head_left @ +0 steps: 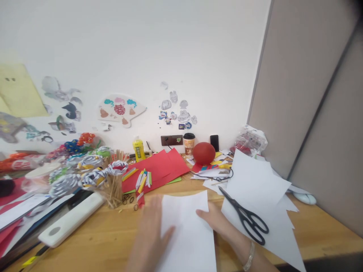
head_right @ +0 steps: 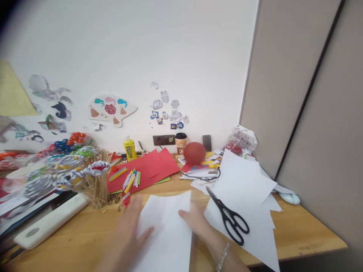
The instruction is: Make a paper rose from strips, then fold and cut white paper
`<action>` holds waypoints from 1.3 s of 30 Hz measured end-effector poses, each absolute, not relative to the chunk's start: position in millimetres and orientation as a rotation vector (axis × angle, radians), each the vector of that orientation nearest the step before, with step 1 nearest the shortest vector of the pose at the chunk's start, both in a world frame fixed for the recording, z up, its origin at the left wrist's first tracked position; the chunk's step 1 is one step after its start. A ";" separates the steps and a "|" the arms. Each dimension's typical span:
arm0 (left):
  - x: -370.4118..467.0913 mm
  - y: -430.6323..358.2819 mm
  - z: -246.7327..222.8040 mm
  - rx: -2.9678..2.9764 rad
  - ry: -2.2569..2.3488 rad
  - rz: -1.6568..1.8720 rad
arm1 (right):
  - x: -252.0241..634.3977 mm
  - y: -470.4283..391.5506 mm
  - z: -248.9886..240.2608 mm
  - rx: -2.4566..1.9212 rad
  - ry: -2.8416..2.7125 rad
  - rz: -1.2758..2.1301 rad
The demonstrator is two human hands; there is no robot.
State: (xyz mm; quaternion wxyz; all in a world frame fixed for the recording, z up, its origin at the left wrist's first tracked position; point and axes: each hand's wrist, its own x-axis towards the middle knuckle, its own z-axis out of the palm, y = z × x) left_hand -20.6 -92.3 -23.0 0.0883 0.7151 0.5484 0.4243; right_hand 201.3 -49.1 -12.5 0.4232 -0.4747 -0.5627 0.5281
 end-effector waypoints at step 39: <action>-37.3 -102.3 -67.5 2.926 1.781 0.605 | 222.5 -83.0 -29.9 -0.710 -2.553 -0.001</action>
